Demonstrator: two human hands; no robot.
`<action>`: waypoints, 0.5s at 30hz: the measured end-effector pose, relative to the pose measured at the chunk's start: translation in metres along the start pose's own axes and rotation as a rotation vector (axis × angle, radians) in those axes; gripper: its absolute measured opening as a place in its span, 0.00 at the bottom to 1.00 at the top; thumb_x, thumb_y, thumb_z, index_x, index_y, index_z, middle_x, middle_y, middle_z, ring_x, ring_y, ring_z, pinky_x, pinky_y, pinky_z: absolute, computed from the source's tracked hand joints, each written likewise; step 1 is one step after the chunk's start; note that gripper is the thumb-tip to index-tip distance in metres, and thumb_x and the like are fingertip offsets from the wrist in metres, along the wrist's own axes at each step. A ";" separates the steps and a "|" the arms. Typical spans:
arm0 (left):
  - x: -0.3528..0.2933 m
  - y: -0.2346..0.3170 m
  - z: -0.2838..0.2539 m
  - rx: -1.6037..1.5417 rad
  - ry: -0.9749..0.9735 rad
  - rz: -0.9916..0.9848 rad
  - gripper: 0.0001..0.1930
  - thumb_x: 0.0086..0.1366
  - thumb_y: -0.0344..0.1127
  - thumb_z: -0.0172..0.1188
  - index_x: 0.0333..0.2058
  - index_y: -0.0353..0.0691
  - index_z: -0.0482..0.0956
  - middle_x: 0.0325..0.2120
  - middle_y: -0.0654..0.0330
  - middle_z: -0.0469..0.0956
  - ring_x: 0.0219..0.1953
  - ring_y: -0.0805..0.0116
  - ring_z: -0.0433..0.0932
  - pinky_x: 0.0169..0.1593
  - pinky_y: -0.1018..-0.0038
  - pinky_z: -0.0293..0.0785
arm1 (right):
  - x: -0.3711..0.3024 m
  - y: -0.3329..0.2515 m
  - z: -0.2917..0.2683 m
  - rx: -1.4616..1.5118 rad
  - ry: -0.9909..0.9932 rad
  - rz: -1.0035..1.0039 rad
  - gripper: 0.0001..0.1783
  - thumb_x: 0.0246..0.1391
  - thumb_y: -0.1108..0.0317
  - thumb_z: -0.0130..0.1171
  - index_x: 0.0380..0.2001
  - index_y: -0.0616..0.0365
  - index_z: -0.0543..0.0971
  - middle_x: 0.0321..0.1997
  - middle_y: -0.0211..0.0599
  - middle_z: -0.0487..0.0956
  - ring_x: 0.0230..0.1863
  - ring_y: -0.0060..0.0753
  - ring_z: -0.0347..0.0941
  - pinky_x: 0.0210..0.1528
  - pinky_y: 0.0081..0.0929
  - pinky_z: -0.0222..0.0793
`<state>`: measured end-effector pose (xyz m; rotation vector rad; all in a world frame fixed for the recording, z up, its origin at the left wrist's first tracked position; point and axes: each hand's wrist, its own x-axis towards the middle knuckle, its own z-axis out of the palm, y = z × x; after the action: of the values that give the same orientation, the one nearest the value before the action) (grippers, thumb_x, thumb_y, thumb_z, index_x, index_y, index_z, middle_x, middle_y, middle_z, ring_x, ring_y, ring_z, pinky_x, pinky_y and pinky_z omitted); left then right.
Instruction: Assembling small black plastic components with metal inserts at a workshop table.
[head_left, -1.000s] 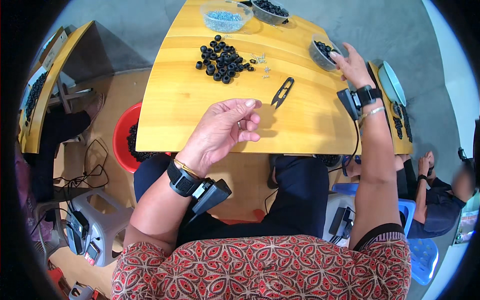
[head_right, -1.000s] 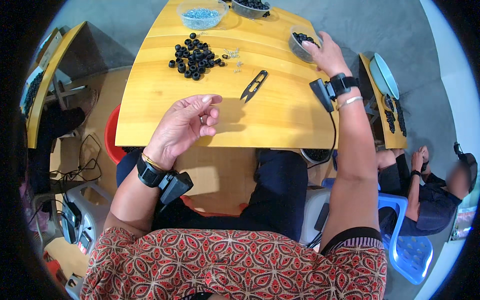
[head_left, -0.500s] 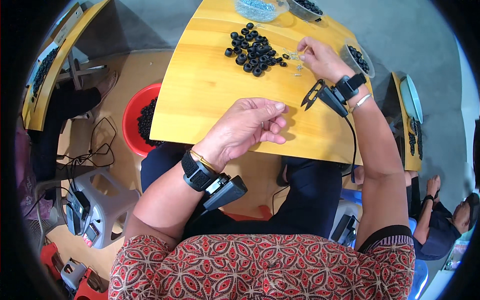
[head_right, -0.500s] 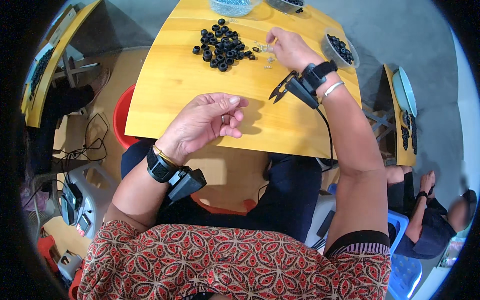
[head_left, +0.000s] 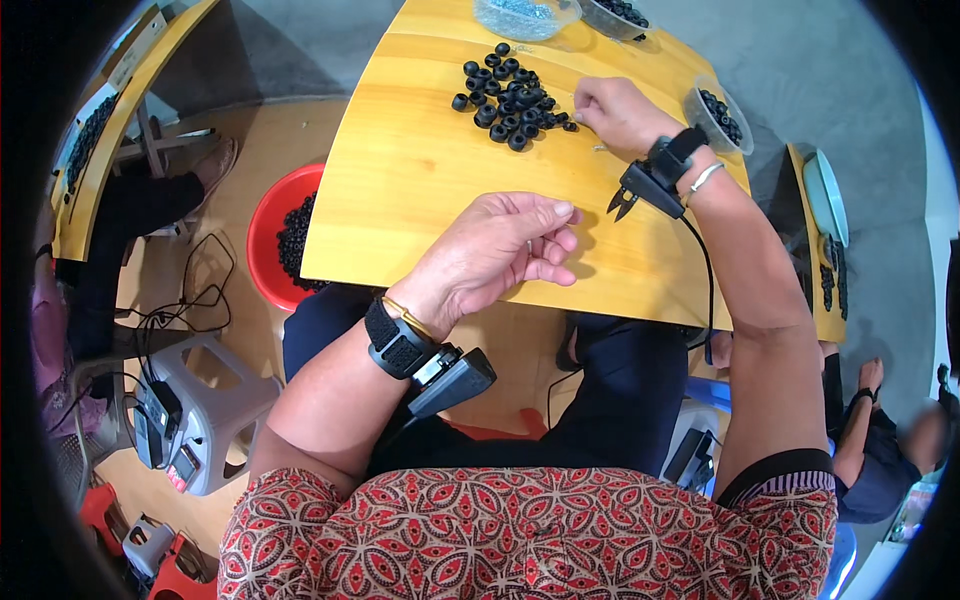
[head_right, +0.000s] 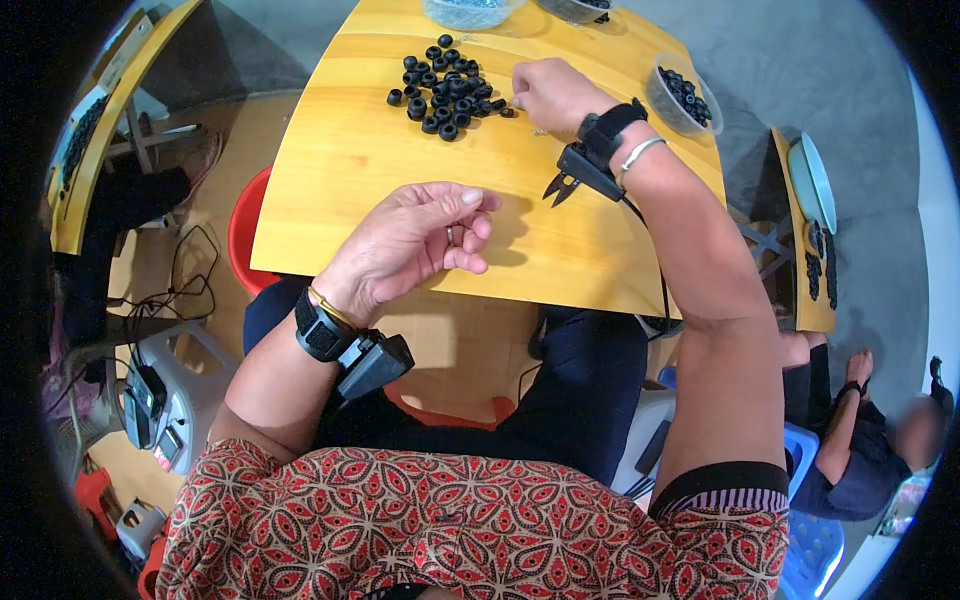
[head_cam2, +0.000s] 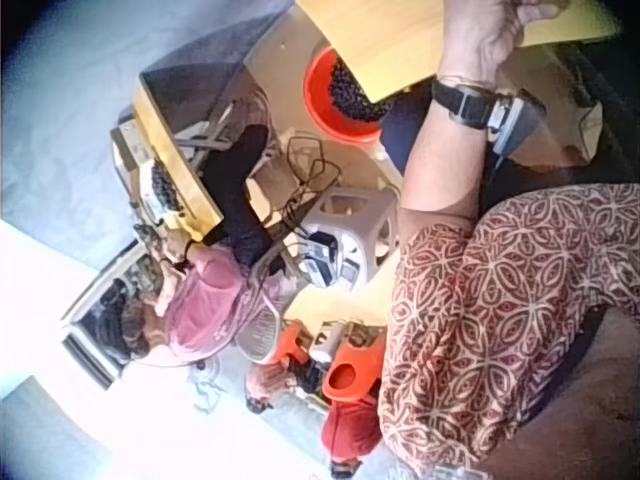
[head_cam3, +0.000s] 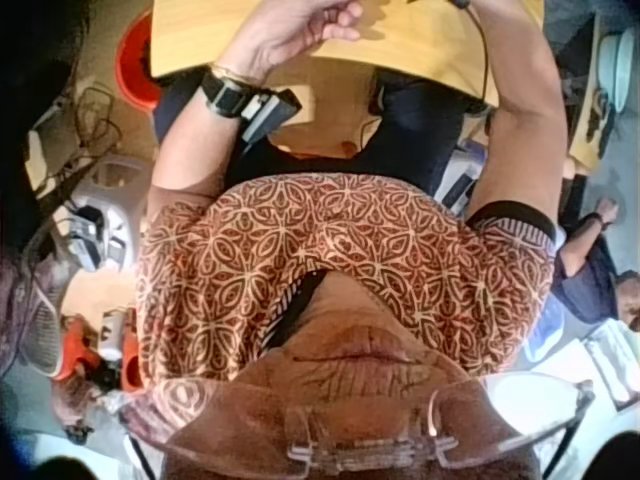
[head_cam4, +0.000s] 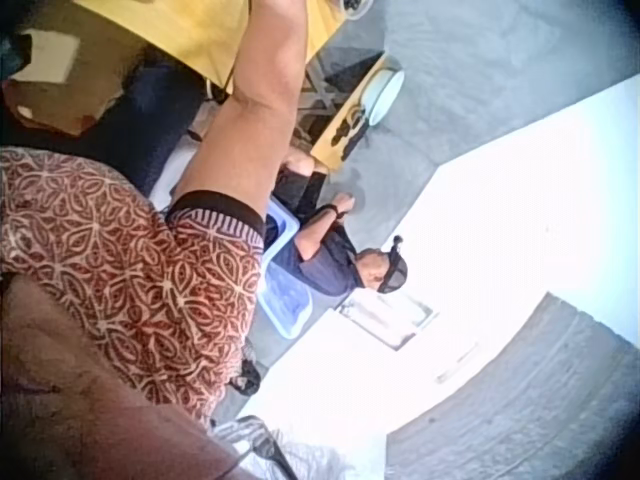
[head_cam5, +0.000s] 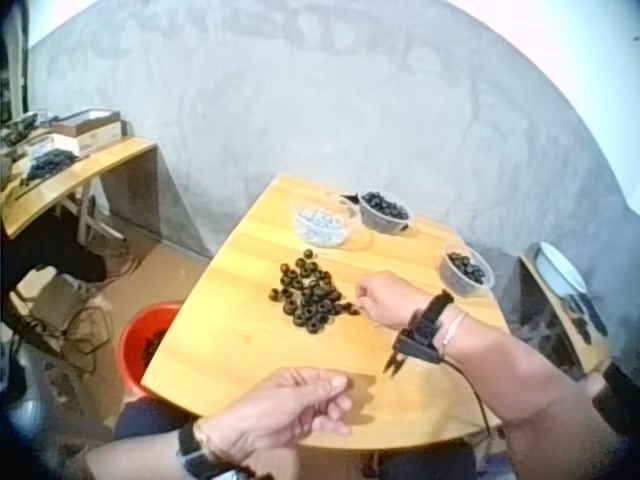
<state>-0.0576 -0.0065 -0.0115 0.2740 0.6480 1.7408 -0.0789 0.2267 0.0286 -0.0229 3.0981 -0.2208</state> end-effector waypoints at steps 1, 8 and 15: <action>-0.001 0.001 -0.001 -0.002 0.004 0.003 0.11 0.59 0.33 0.49 0.34 0.30 0.71 0.22 0.60 0.73 0.23 0.75 0.73 0.28 0.79 0.75 | -0.001 -0.002 -0.007 0.190 0.027 0.097 0.06 0.45 0.70 0.50 0.26 0.61 0.71 0.23 0.42 0.74 0.25 0.36 0.70 0.27 0.27 0.67; 0.000 0.000 0.000 0.015 0.009 0.011 0.11 0.59 0.33 0.49 0.34 0.30 0.71 0.22 0.61 0.73 0.23 0.75 0.73 0.28 0.79 0.76 | -0.030 0.045 -0.032 1.251 0.094 0.421 0.06 0.48 0.72 0.48 0.31 0.60 0.68 0.24 0.31 0.70 0.21 0.18 0.67 0.27 0.19 0.73; 0.001 0.000 0.002 0.007 0.020 0.005 0.11 0.59 0.33 0.49 0.34 0.30 0.71 0.22 0.60 0.73 0.23 0.75 0.73 0.28 0.79 0.76 | -0.013 0.045 -0.022 0.844 0.041 0.454 0.06 0.46 0.68 0.51 0.27 0.59 0.68 0.21 0.28 0.66 0.18 0.19 0.65 0.19 0.19 0.68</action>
<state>-0.0574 -0.0049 -0.0103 0.2641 0.6687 1.7479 -0.0676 0.2744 0.0449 0.6840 2.6704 -1.4446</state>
